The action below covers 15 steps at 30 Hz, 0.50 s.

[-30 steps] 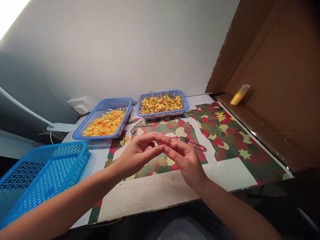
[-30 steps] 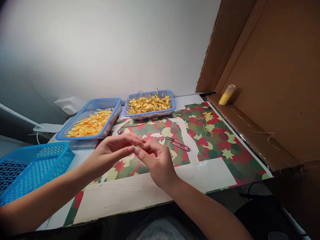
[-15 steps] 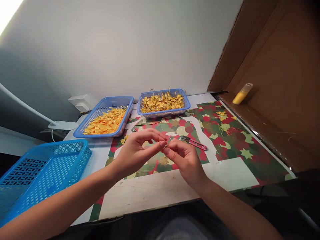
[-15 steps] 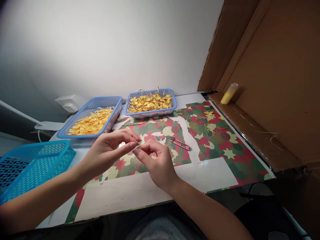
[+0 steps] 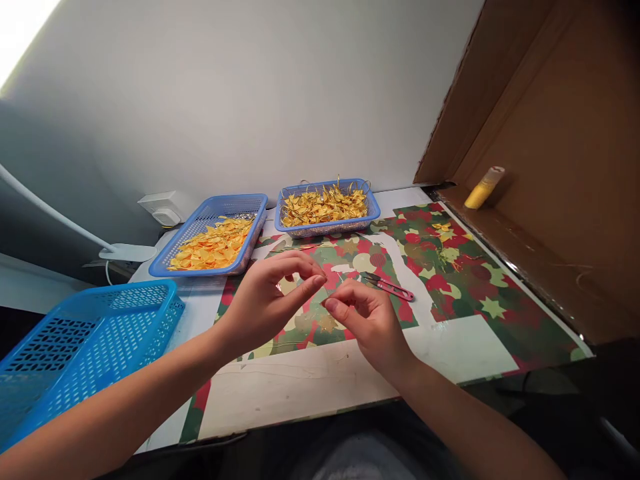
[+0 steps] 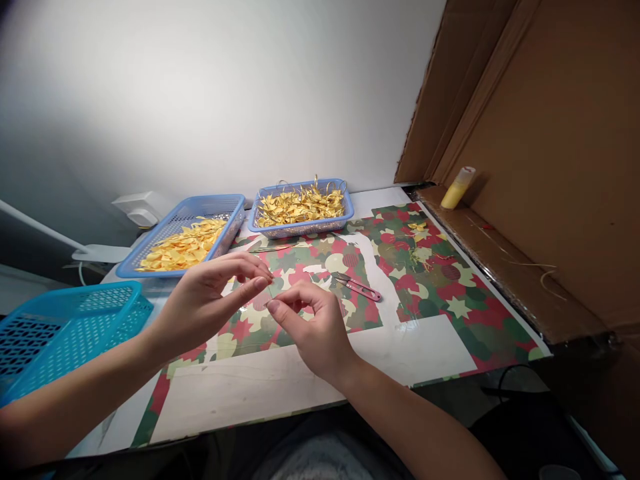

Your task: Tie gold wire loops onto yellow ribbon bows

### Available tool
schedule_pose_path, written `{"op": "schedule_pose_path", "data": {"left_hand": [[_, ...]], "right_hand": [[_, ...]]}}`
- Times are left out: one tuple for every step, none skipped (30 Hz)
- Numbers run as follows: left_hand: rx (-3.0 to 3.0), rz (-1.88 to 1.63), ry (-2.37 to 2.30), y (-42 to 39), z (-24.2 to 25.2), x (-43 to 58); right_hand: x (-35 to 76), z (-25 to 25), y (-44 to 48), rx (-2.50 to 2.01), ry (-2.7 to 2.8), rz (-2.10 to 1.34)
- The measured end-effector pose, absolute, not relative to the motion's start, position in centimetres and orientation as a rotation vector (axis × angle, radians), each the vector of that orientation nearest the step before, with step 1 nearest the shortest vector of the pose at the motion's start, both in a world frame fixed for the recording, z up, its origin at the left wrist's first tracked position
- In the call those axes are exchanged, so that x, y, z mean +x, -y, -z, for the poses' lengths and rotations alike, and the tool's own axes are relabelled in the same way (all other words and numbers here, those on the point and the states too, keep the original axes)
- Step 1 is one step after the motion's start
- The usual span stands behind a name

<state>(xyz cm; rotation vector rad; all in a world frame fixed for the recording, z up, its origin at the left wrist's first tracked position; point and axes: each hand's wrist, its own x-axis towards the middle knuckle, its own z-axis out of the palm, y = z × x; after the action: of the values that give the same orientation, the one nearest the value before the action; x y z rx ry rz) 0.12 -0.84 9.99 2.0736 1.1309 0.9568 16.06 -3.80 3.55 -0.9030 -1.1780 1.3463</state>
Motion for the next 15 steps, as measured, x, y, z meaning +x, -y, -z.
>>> {"op": "schedule_pose_path", "data": {"left_hand": [[2.123, -0.974, -1.127, 0.79, -9.92, 0.06], [2.18, -0.992, -1.124, 0.73, -9.83, -0.02], [2.242, -1.007, -1.121, 0.66, -9.71, -0.11], [2.301, -1.023, -1.115, 0.6, -9.59, -0.18], [2.35, -1.035, -1.109, 0.55, -9.46, -0.25], [2.387, -1.041, -1.106, 0.51, -9.35, -0.3], [2.409, -1.04, -1.108, 0.49, -9.26, -0.32], [2.42, -1.035, -1.112, 0.48, -9.19, -0.33], [2.424, -1.027, -1.117, 0.48, -9.15, -0.33], [2.426, -1.021, -1.122, 0.49, -9.12, -0.31], [2.428, -1.015, -1.128, 0.51, -9.12, -0.3], [2.433, -1.013, -1.128, 0.53, -9.12, -0.29], [2.442, -1.014, -1.126, 0.54, -9.13, -0.3], [2.452, -1.018, -1.125, 0.55, -9.14, -0.31], [2.465, -1.028, -1.122, 0.55, -9.14, -0.34]], "right_hand": [[16.08, -3.52, 3.79, -0.907, 1.18, -1.343], [16.1, -3.5, 3.78, -0.912, 1.184, -1.338], [16.11, -3.47, 3.76, -0.916, 1.188, -1.331], [16.13, -3.44, 3.74, -0.917, 1.191, -1.324], [16.13, -3.41, 3.73, -0.918, 1.195, -1.316], [16.13, -3.4, 3.72, -0.918, 1.199, -1.308], [16.13, -3.39, 3.72, -0.918, 1.204, -1.301], [16.12, -3.38, 3.73, -0.918, 1.21, -1.296], [16.11, -3.38, 3.75, -0.919, 1.215, -1.291], [16.1, -3.37, 3.77, -0.92, 1.221, -1.288], [16.09, -3.36, 3.8, -0.923, 1.223, -1.285], [16.08, -3.35, 3.82, -0.926, 1.224, -1.284], [16.07, -3.33, 3.84, -0.928, 1.223, -1.285], [16.05, -3.32, 3.85, -0.931, 1.222, -1.285], [16.03, -3.31, 3.86, -0.934, 1.219, -1.287]]}}
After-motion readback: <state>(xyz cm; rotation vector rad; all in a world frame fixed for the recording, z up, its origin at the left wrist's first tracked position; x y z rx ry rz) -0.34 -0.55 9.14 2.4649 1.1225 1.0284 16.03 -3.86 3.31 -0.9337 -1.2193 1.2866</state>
